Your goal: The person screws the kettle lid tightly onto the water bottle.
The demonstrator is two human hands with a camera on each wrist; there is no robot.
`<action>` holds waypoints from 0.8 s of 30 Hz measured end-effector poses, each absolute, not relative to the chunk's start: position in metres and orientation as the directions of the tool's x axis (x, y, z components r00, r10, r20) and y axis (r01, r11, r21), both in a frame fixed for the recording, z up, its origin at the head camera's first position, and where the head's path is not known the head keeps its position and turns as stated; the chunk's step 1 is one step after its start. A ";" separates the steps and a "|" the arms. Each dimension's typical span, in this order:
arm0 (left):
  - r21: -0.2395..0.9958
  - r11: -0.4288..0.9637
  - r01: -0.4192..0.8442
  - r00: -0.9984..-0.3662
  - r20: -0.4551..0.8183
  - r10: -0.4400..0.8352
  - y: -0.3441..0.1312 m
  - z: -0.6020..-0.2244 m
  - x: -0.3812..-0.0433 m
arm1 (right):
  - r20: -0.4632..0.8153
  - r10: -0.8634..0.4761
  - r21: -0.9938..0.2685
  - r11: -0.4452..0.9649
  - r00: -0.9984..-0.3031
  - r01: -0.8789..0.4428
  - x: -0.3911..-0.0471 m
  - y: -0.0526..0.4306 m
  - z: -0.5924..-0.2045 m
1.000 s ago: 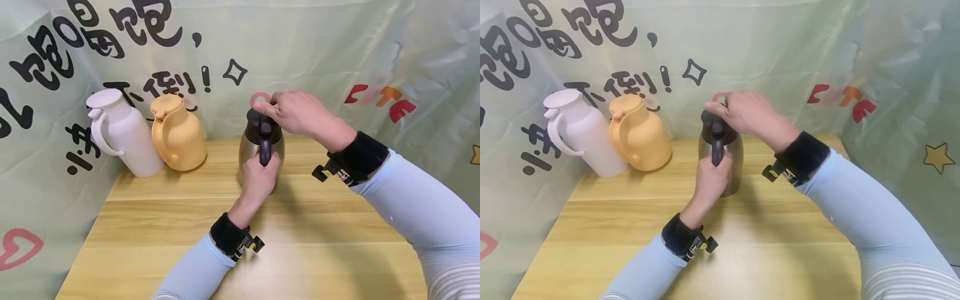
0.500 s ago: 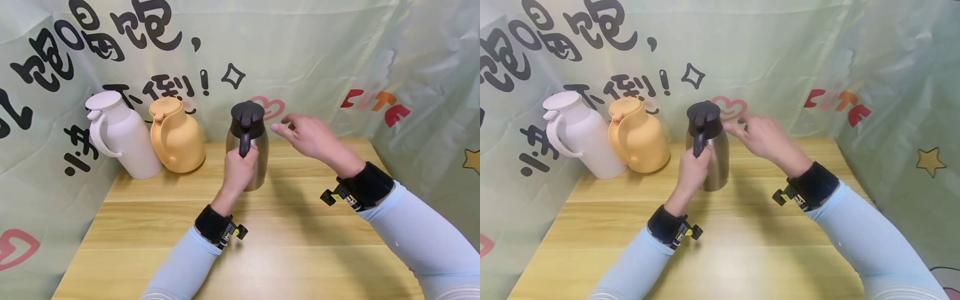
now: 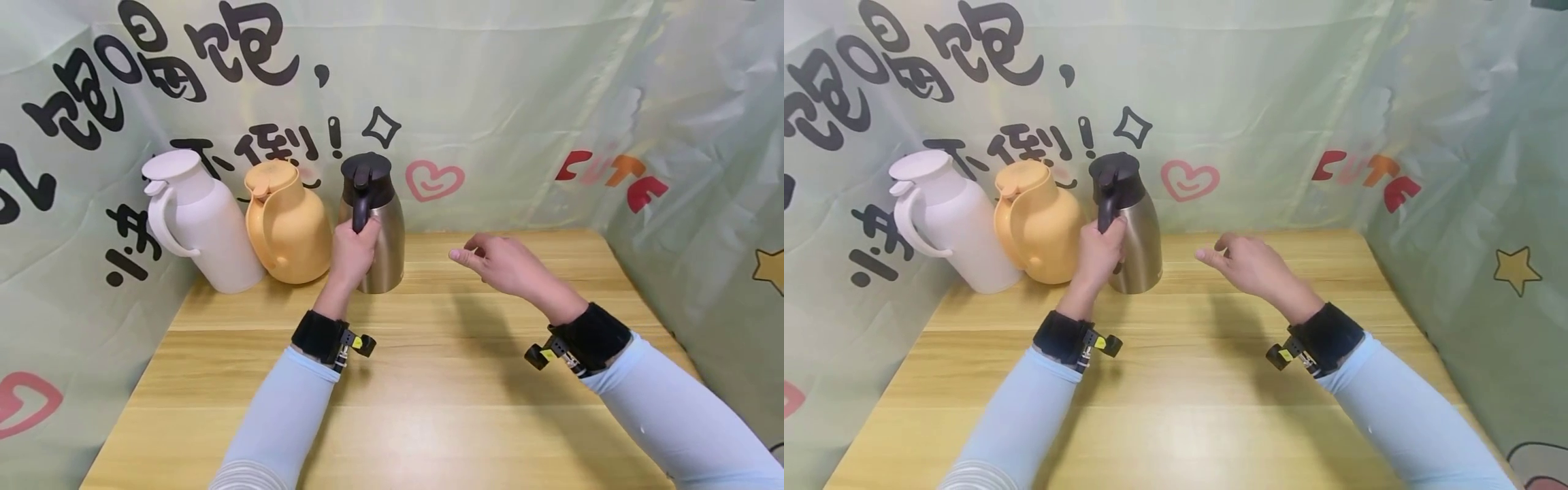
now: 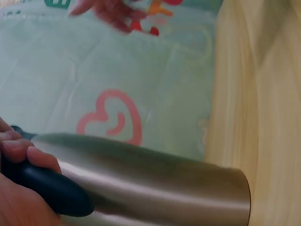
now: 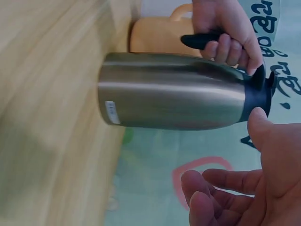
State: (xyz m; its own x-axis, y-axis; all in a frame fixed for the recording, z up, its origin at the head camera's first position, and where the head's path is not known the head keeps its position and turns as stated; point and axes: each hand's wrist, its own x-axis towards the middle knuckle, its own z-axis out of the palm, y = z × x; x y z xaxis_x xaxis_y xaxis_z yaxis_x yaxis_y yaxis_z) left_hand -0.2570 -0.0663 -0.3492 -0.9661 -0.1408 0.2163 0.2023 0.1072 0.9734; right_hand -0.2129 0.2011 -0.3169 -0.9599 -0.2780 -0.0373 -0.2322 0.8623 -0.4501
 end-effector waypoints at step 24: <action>0.774 0.629 0.077 -0.986 0.155 -0.069 -0.105 -0.361 -0.226 | 0.028 -0.223 -0.488 0.848 -0.974 -0.208 -0.204 0.211 -0.391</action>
